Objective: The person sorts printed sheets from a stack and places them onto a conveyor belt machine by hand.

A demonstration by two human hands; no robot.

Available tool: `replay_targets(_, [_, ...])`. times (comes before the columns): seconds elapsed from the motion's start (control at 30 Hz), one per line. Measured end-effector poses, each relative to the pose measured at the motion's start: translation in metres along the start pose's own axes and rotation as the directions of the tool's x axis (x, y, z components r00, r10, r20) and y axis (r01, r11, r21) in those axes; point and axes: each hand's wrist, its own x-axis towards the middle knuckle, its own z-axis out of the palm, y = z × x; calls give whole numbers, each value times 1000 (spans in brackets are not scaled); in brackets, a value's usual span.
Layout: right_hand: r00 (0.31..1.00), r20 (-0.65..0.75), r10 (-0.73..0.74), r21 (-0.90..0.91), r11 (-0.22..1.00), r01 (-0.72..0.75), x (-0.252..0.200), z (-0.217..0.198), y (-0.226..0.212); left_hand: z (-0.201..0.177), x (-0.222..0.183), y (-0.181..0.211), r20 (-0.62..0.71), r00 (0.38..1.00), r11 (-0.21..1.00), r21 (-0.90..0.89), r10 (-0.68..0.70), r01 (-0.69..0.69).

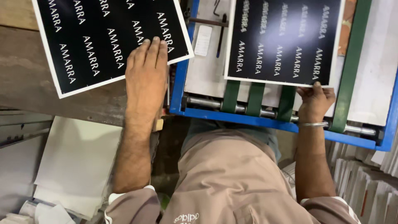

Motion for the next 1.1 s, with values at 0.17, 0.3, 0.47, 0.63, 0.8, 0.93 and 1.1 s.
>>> replay_targets(0.17, [995, -85, 44, -17, 999, -46, -13, -44, 32, 6, -9, -1, -88, 996, 1000, 0, 24, -24])
replay_targets(0.3, [987, -102, 122, 19, 992, -121, -28, -45, 41, 12, -16, 1, -205, 979, 1000, -18, 20, -25])
replay_targets(0.47, [987, -79, 139, 35, 990, -136, -5, -20, 31, 15, -18, 0, -284, 959, 999, -37, 15, -27])
replay_targets(0.63, [990, -46, 130, 17, 991, -130, 23, 4, 32, 20, -21, 3, -326, 945, 1000, -26, 1, -10])
replay_targets(0.8, [990, -57, 130, 8, 992, -130, 44, 19, 34, 21, -23, 3, -292, 956, 999, -46, 1, -15])
replay_targets(0.93, [985, -7, 175, -3, 985, -175, 62, 29, 29, 16, -23, 6, -283, 959, 998, -61, -11, -6])
replay_targets(1.1, [950, 107, 295, 8, 955, -297, 82, 29, 21, 14, -24, 9, -194, 979, 996, -82, -55, 40])
